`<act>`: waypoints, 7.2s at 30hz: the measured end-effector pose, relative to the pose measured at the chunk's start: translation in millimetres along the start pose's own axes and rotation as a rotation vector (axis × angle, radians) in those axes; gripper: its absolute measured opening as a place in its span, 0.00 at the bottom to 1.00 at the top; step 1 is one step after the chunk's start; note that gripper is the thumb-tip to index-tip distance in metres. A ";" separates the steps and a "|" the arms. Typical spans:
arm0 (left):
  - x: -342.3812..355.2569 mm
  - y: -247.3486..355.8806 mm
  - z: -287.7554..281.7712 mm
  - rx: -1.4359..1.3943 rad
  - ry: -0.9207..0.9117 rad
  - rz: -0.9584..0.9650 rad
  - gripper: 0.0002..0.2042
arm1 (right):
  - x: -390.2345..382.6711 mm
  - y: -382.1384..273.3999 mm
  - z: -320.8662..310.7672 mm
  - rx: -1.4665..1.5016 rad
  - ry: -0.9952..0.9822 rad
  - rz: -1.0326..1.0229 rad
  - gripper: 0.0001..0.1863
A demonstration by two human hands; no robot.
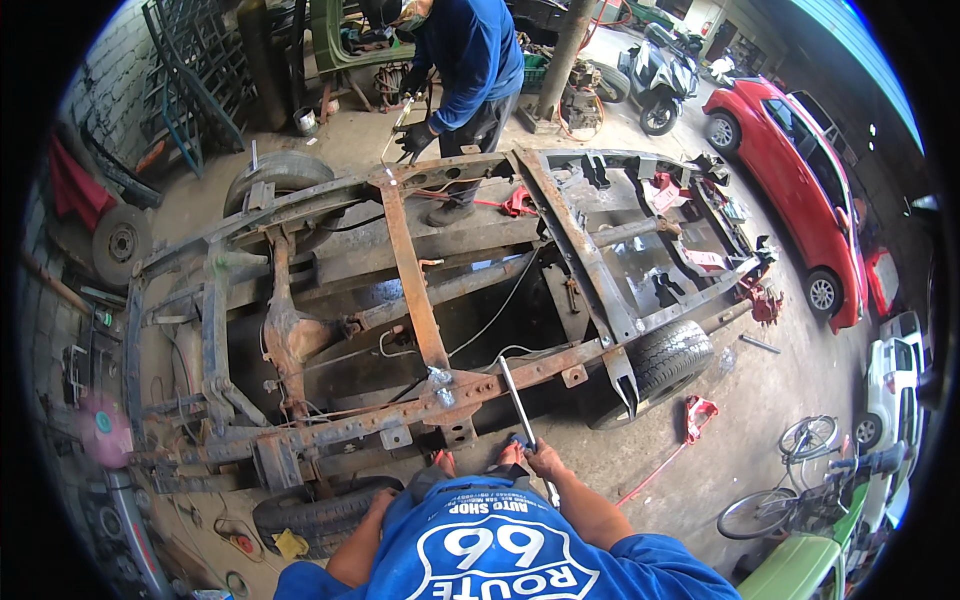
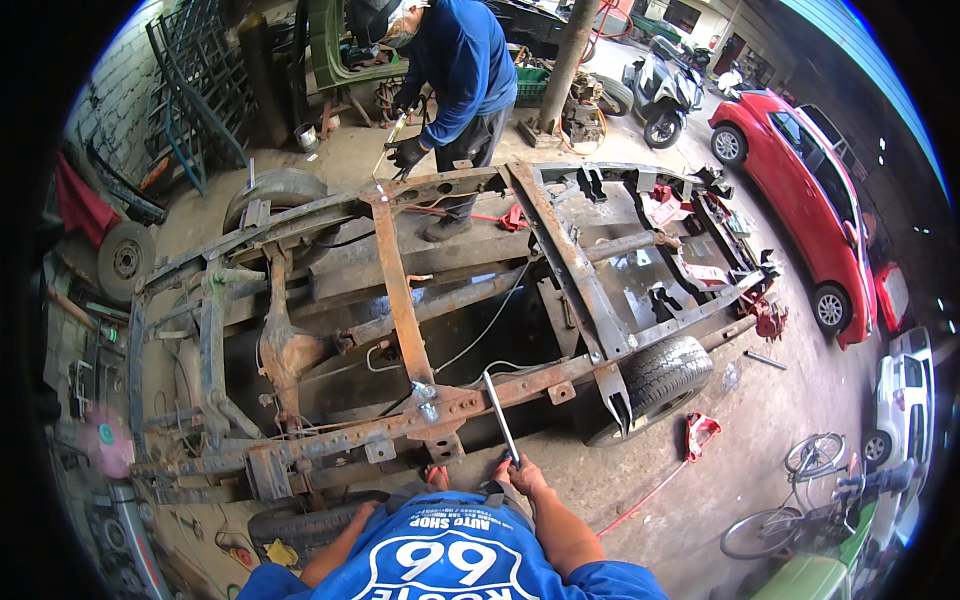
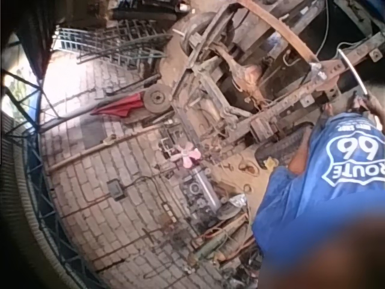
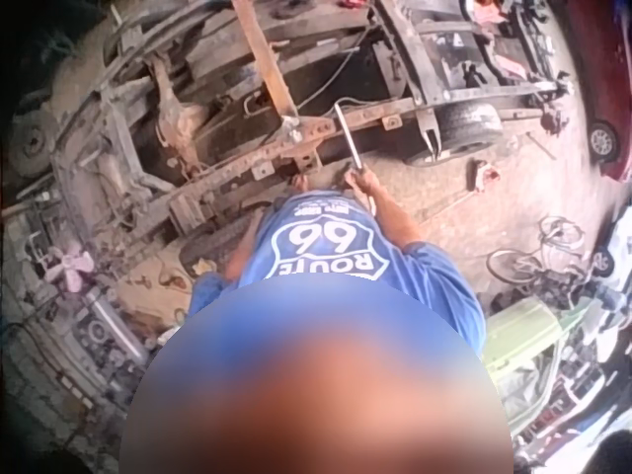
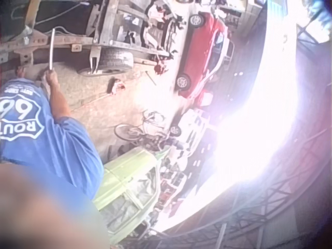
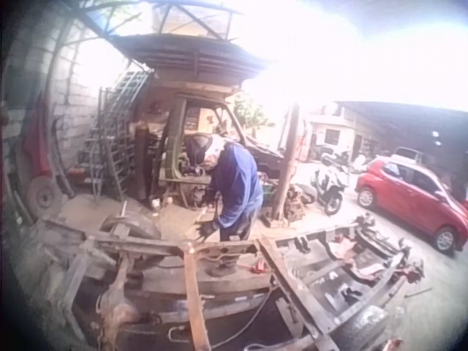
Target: The person uses a metal rod to adjust and align red metal brackets on a car chassis frame. They walk around the workshop to retrieve tools and return to continue adjusting the brackets on the frame.
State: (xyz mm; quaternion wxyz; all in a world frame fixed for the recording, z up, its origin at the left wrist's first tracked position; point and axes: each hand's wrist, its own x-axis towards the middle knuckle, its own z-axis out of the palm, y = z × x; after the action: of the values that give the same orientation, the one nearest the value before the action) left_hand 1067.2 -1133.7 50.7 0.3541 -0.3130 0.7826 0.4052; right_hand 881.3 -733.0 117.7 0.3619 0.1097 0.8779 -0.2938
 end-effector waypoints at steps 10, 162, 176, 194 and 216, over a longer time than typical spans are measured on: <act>5.6 -23.3 12.9 -0.015 -0.079 0.006 0.25 | -49.7 42.4 -2.7 0.347 -0.136 0.193 0.16; 82.8 1366.9 784.4 -0.914 0.506 0.432 0.29 | 316.6 645.0 -1349.4 0.878 -0.810 -0.582 0.46; 241.7 1437.5 707.9 -0.280 0.288 0.498 0.37 | 389.1 597.2 -1240.6 0.099 -0.057 -0.419 0.18; 428.3 1415.3 818.3 -0.022 -0.060 0.425 0.20 | 415.9 409.9 -1182.7 -0.006 -0.073 0.071 0.18; 464.3 1374.8 821.8 -0.158 -0.091 0.812 0.20 | 495.0 285.9 -1203.9 0.068 0.049 -0.008 0.17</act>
State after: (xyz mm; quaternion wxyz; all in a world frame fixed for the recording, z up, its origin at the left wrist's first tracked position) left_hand -10.7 129.3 -103.2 0.1748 0.0130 0.7926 0.5840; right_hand -43.7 203.3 327.2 0.3350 0.1257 0.8765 -0.3219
